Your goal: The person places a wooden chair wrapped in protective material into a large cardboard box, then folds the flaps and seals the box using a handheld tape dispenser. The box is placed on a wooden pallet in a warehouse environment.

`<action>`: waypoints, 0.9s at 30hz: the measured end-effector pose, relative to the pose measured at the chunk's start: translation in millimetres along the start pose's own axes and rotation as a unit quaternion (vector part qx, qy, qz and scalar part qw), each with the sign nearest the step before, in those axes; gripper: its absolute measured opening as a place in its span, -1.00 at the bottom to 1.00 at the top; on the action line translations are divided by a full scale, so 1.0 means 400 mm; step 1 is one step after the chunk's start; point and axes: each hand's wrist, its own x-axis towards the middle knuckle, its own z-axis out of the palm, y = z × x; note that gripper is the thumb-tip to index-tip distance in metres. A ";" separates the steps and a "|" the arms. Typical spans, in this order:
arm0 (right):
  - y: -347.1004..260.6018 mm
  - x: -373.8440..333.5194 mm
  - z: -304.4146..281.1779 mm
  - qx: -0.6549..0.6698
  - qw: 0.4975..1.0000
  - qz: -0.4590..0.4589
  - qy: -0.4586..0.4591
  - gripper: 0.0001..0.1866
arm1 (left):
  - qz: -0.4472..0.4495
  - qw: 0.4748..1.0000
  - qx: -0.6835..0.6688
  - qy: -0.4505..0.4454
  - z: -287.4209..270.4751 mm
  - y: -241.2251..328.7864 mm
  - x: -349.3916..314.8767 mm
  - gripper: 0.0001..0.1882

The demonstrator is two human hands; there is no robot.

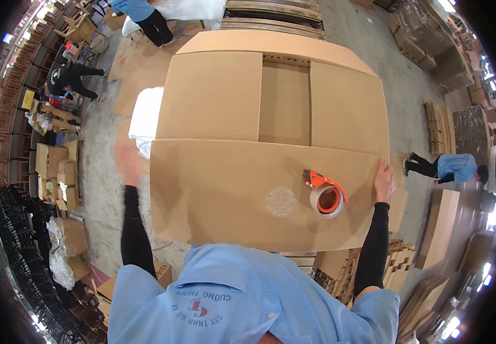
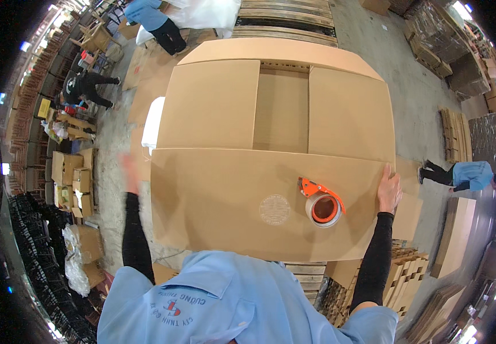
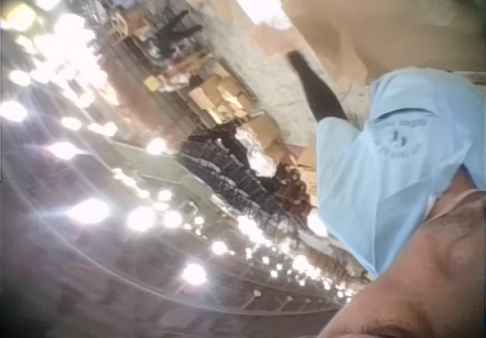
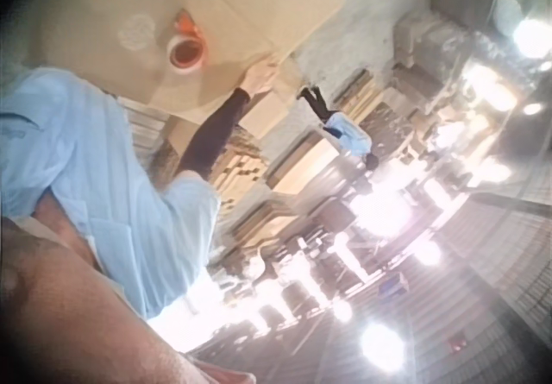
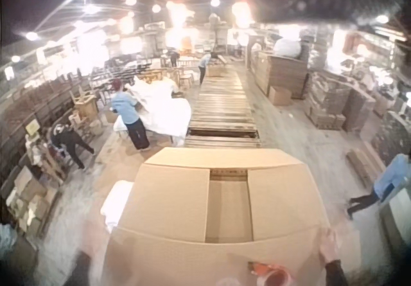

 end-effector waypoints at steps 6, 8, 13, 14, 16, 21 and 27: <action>-0.014 -0.005 -0.049 0.017 0.999 0.012 -0.039 -0.09 | -0.118 0.978 -0.152 -0.083 -0.035 0.079 0.031 -0.07; -0.038 -0.008 -0.060 0.032 0.998 0.021 -0.046 -0.09 | -0.116 0.981 -0.135 -0.083 -0.047 0.084 0.023 -0.07; -0.040 0.091 -0.018 0.002 0.998 0.006 -0.060 -0.11 | -0.106 0.986 -0.101 -0.079 -0.042 0.089 0.012 -0.03; -0.067 0.107 -0.010 0.001 0.999 0.007 -0.040 -0.12 | -0.112 0.983 -0.106 -0.096 -0.056 0.113 0.018 -0.02; -0.147 0.150 -0.007 0.028 0.999 0.012 -0.036 -0.14 | -0.109 0.987 -0.081 -0.086 -0.054 0.107 0.026 0.01; -0.243 0.204 -0.021 0.058 0.996 0.053 -0.041 -0.21 | -0.079 0.992 -0.053 -0.087 0.000 0.098 0.239 0.12; -0.288 0.202 -0.009 0.100 0.994 0.022 -0.029 -0.27 | -0.110 0.976 -0.185 -0.041 0.034 0.020 0.714 0.02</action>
